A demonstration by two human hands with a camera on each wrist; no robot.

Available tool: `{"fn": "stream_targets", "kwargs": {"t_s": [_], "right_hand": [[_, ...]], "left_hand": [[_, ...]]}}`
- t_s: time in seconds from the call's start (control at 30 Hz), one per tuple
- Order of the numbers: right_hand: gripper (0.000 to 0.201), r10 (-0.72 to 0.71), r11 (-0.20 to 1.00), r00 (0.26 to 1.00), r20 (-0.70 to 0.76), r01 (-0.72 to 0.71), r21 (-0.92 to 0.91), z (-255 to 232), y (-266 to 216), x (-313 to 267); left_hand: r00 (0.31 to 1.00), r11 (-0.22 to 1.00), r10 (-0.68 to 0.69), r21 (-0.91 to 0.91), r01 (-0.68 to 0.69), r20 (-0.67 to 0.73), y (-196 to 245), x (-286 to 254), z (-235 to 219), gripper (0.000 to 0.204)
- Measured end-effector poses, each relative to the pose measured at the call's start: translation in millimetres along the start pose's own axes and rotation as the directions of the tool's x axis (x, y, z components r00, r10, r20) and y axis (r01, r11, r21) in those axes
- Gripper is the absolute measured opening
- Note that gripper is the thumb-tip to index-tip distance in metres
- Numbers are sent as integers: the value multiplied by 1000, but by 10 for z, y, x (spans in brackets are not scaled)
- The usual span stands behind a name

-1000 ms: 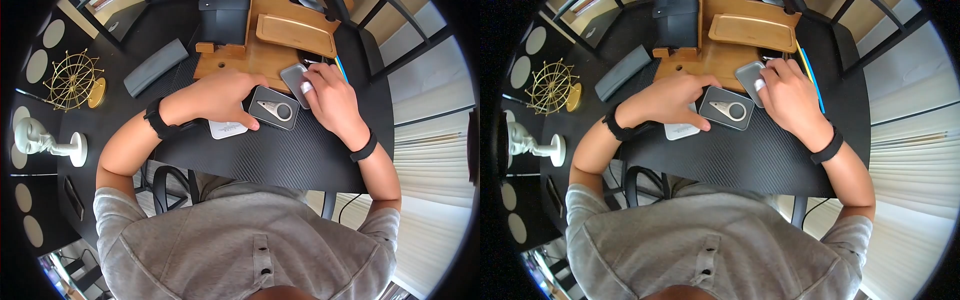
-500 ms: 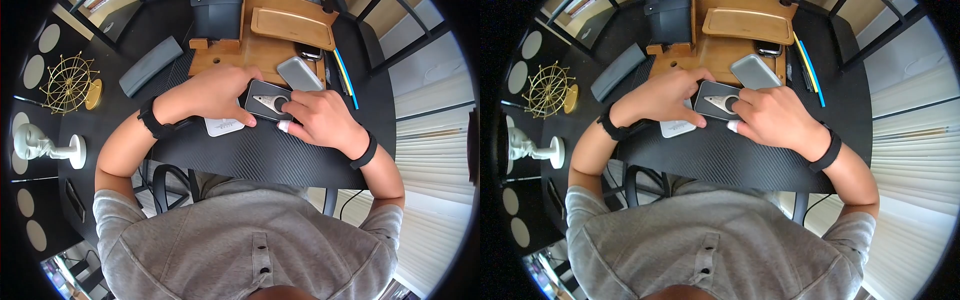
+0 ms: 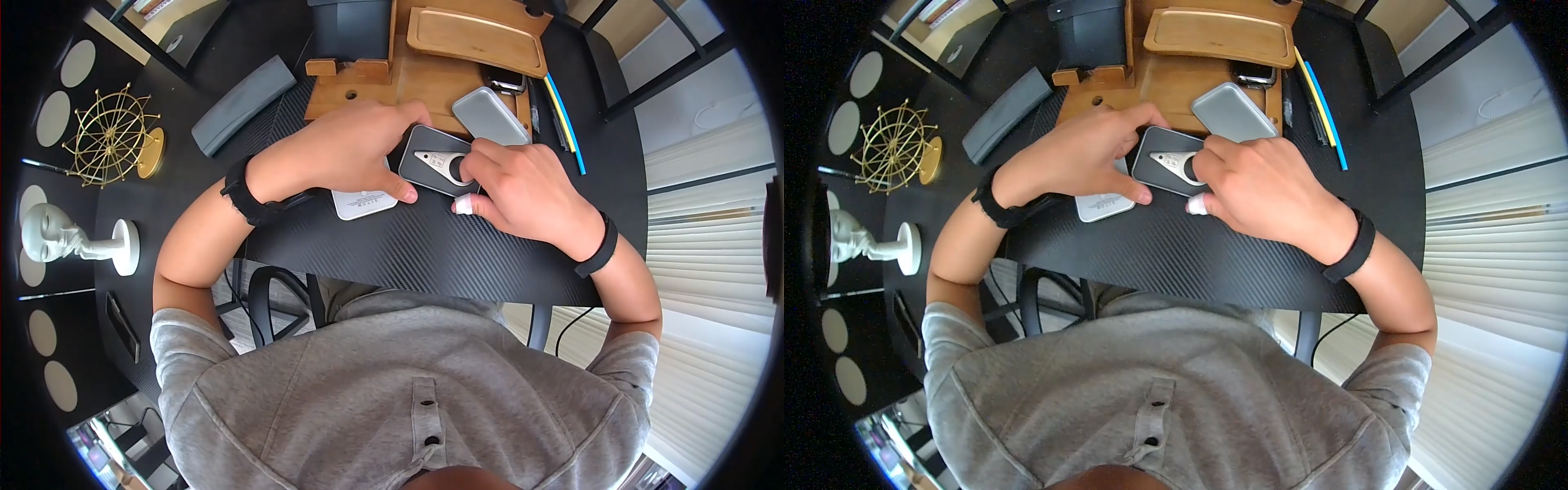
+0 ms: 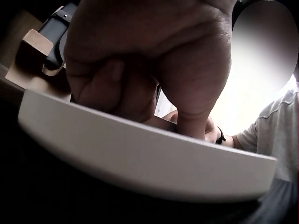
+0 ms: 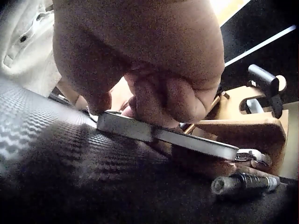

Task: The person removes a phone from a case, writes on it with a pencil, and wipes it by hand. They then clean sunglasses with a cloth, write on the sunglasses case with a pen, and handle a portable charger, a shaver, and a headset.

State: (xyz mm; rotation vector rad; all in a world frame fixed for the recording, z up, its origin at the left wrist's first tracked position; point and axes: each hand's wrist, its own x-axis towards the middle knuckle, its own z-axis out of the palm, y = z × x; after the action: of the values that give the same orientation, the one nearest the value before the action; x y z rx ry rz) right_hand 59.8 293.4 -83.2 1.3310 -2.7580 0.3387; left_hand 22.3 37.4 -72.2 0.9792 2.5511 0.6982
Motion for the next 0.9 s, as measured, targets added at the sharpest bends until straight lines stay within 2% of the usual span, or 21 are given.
{"fn": "stream_targets", "kwargs": {"t_s": [0.1,0.23,0.5,0.6,0.7,0.8,0.9], "right_hand": [[30,18,999,999,-27,-17,32,-7,-1,-3],[27,-5,1000,989,-147,3,-15,52,49,-10],[23,-95,995,913,-397,103,-1,80,103,-11],[21,-104,994,901,-421,113,-3,68,120,-26],[16,-87,992,887,-453,118,40,47,106,-26],[14,1,988,864,-503,76,133,83,72,-25],[16,36,980,871,-490,65,187,61,62,-16]], "left_hand": [[999,1000,31,-1,-31,-22,-70,3,33,71],[1000,999,26,-35,-27,-17,-74,2,31,71],[996,997,77,12,-77,-39,-99,0,35,70],[995,995,97,31,-96,-29,-114,2,23,70],[991,988,130,87,-128,-15,-121,-1,25,73],[988,976,154,156,-151,-9,-111,-14,41,75],[987,971,160,182,-155,-9,-112,-25,40,75]]}}
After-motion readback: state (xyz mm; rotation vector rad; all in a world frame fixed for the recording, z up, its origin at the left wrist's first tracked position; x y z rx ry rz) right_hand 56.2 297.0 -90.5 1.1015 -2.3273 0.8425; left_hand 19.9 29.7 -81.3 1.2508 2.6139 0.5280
